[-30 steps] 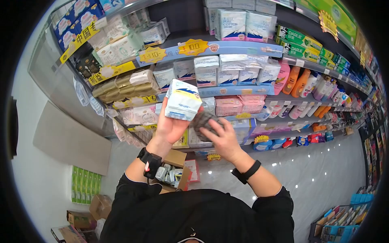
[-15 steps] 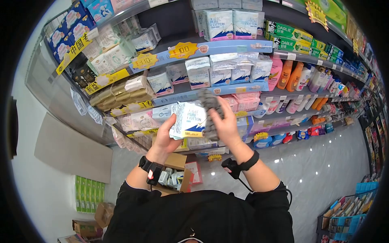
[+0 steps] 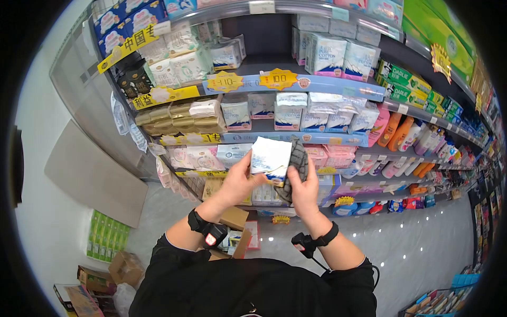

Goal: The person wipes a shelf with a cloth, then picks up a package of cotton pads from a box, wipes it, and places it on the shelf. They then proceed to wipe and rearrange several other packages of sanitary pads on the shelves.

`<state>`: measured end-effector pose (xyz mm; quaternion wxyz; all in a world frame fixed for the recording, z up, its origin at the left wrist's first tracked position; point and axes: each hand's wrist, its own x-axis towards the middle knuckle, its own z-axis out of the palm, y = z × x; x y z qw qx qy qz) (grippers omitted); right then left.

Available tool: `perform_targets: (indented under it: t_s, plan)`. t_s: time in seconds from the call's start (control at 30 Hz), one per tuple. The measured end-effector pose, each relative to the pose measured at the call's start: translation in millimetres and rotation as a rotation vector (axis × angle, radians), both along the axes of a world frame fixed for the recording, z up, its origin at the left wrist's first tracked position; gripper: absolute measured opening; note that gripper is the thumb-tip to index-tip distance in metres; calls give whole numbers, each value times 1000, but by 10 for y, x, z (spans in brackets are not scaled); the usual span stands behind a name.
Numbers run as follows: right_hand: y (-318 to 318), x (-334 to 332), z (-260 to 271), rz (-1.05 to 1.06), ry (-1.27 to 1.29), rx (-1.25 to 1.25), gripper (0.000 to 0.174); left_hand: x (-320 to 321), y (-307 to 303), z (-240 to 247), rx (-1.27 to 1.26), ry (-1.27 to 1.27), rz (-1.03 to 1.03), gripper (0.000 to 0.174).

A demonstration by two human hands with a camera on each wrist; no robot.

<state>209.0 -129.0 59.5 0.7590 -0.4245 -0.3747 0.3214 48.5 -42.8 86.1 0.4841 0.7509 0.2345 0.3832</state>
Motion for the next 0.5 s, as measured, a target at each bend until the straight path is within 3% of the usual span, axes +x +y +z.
perform_targets:
  t_s: [0.03, 0.07, 0.1, 0.17, 0.23, 0.3, 0.4, 0.5]
  plan:
    - [5, -40, 6, -43, -184, 32, 45, -14, -39, 74, 167, 83, 33, 89]
    - [54, -27, -77, -70, -309, 31, 51, -10, 14, 55, 96, -12, 28, 106]
    - [72, -73, -45, -78, -390, 37, 54, -51, 49, 91, 102, -21, 35, 106]
    - [96, -178, 70, -94, -472, 135, 55, -161, 115, 196, 485, 73, 251, 104]
    - [116, -248, 168, -76, -476, 147, 56, -263, 145, 279, 450, 120, 226, 100]
    - [127, -270, 224, -72, -474, 161, 57, -317, 189, 362, 187, -121, 131, 98]
    - [96, -153, 316, -98, -740, 174, 58, -414, 332, 493, 186, -200, 132, 99]
    - [39, 11, 323, -91, -786, 136, 57, -328, 484, 744, 193, -434, 94, 92]
